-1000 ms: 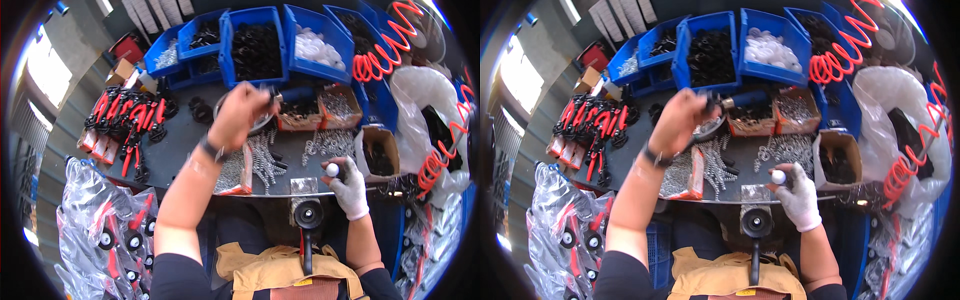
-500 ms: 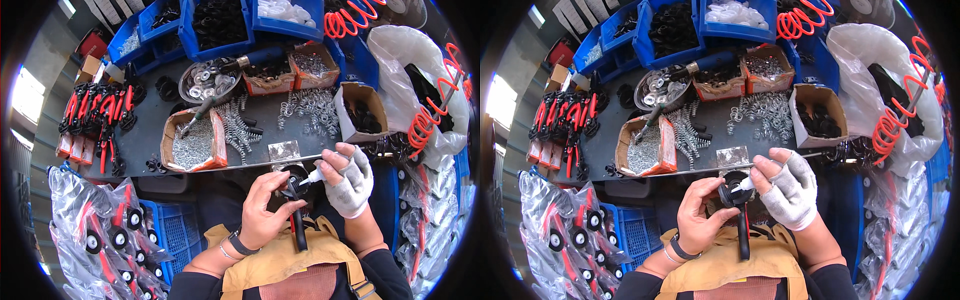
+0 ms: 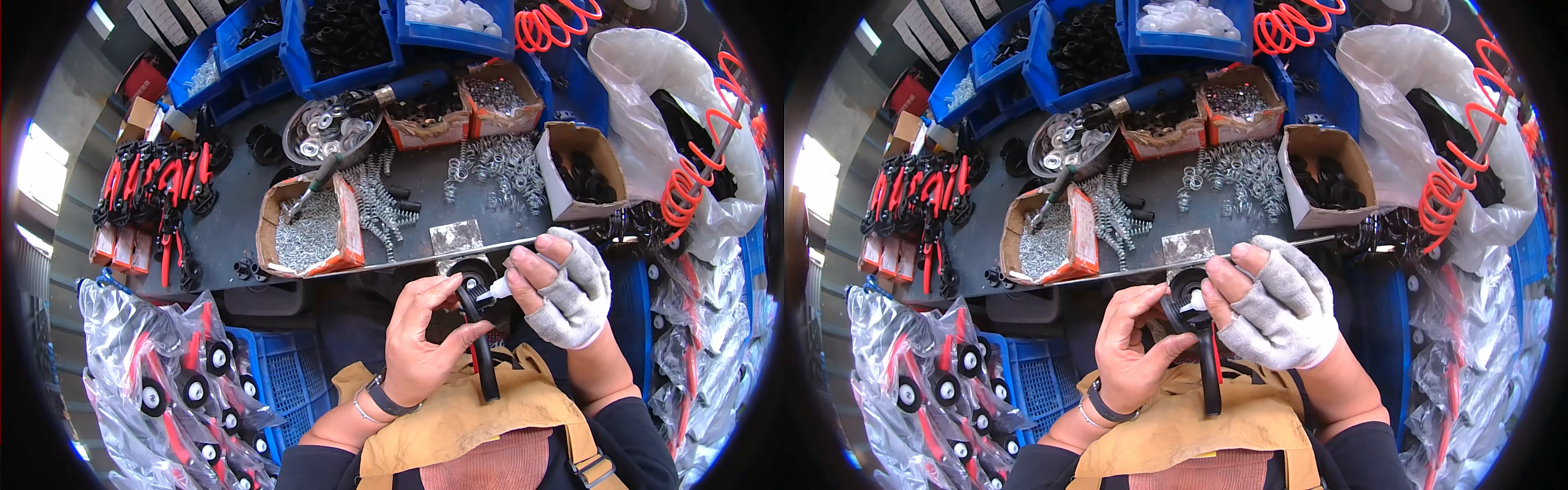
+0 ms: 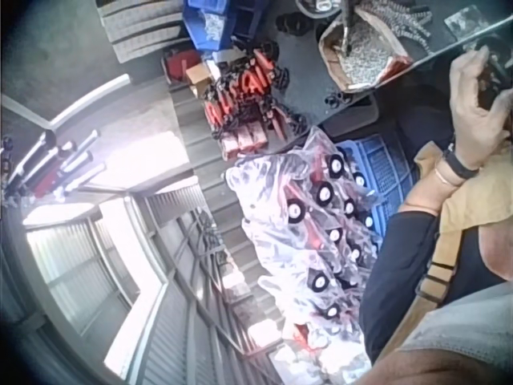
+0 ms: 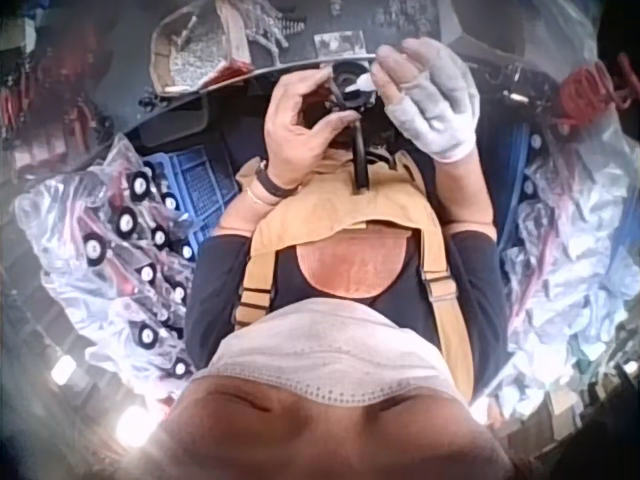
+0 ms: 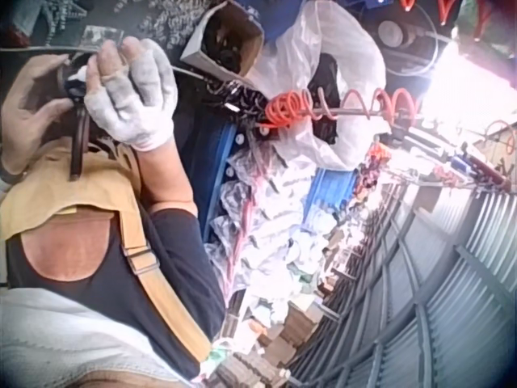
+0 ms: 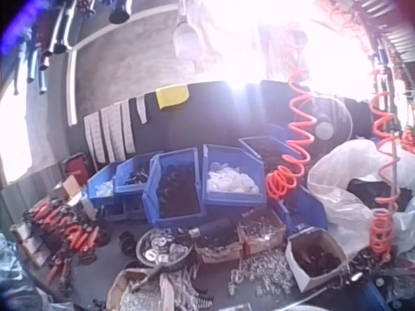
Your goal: The person assembles caulking guns by fastening parts to the handles using a pneumatic tool, inserting plunger rods, and attaching barrels. They then place the assembled caulking guns into plastic bags.
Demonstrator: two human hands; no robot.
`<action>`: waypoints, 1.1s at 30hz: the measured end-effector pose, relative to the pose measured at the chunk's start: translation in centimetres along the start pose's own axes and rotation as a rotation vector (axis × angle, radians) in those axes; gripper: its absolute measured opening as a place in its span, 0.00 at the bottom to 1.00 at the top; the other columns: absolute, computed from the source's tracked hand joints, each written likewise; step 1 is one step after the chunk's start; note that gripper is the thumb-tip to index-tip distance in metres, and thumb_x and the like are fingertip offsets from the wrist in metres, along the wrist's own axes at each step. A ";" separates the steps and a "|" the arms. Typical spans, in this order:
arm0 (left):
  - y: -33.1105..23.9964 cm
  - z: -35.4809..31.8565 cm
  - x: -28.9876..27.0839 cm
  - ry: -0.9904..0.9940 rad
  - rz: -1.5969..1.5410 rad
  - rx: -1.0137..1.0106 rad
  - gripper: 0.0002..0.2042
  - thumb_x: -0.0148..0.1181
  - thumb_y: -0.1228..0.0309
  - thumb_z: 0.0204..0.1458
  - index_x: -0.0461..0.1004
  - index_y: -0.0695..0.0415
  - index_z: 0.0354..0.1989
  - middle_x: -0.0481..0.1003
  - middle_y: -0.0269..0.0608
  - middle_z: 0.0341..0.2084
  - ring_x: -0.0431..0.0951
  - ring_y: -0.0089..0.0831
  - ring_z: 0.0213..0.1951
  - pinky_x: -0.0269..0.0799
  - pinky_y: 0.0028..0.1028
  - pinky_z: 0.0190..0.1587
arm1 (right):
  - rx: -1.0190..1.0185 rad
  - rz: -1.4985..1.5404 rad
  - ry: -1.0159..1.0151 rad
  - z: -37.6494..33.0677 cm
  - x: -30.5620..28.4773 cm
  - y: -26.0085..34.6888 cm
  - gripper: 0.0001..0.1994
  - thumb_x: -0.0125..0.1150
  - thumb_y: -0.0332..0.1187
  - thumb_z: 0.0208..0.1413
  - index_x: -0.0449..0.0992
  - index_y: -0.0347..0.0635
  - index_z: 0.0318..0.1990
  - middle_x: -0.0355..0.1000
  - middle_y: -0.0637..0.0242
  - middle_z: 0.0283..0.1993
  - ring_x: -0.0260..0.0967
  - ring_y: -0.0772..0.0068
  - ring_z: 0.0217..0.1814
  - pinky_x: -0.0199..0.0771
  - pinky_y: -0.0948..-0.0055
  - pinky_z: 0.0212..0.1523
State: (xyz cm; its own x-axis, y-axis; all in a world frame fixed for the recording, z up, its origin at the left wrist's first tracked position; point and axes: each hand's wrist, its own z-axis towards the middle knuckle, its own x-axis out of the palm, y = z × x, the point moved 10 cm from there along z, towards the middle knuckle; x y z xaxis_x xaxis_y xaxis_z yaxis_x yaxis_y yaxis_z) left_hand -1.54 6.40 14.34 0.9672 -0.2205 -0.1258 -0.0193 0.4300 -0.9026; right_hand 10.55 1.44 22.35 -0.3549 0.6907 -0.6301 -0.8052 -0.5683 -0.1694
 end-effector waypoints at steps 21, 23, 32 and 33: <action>-0.9 -0.3 0.0 -0.002 0.079 0.063 0.26 0.69 0.80 0.35 0.70 0.62 0.48 0.70 0.46 0.42 0.72 0.33 0.41 0.71 0.26 0.40 | -0.072 -0.073 0.037 0.6 -0.8 1.1 0.07 0.60 0.29 0.41 0.75 0.47 0.31 0.73 0.68 0.39 0.69 0.67 0.44 0.75 0.65 0.42; -1.0 -0.3 0.0 -0.009 0.071 0.076 0.26 0.70 0.80 0.35 0.70 0.62 0.48 0.70 0.46 0.42 0.72 0.33 0.41 0.71 0.26 0.40 | -0.061 -0.075 0.039 0.7 -0.9 1.0 0.07 0.61 0.28 0.40 0.75 0.47 0.31 0.73 0.68 0.38 0.69 0.67 0.43 0.75 0.65 0.42; 0.7 -0.6 0.0 0.001 -0.020 -0.065 0.23 0.69 0.77 0.40 0.68 0.62 0.47 0.70 0.42 0.38 0.72 0.26 0.37 0.71 0.24 0.38 | -0.077 -0.083 0.029 0.6 -1.2 1.1 0.07 0.61 0.27 0.40 0.75 0.47 0.30 0.73 0.68 0.38 0.69 0.67 0.43 0.76 0.66 0.41; 0.8 -0.7 0.0 0.000 -0.018 -0.067 0.23 0.69 0.77 0.40 0.68 0.62 0.47 0.70 0.42 0.38 0.72 0.26 0.37 0.71 0.24 0.38 | -0.077 -0.080 0.029 0.6 -1.2 1.3 0.07 0.61 0.27 0.40 0.75 0.47 0.30 0.73 0.68 0.38 0.69 0.67 0.43 0.76 0.66 0.41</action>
State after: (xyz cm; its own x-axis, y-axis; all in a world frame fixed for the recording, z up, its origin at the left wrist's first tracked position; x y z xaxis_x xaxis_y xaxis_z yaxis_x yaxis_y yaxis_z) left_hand -1.78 6.13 13.34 0.9677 -0.2275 -0.1090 -0.0185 0.3667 -0.9302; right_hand 9.68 0.16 23.39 -0.2758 0.7227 -0.6337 -0.7915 -0.5449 -0.2769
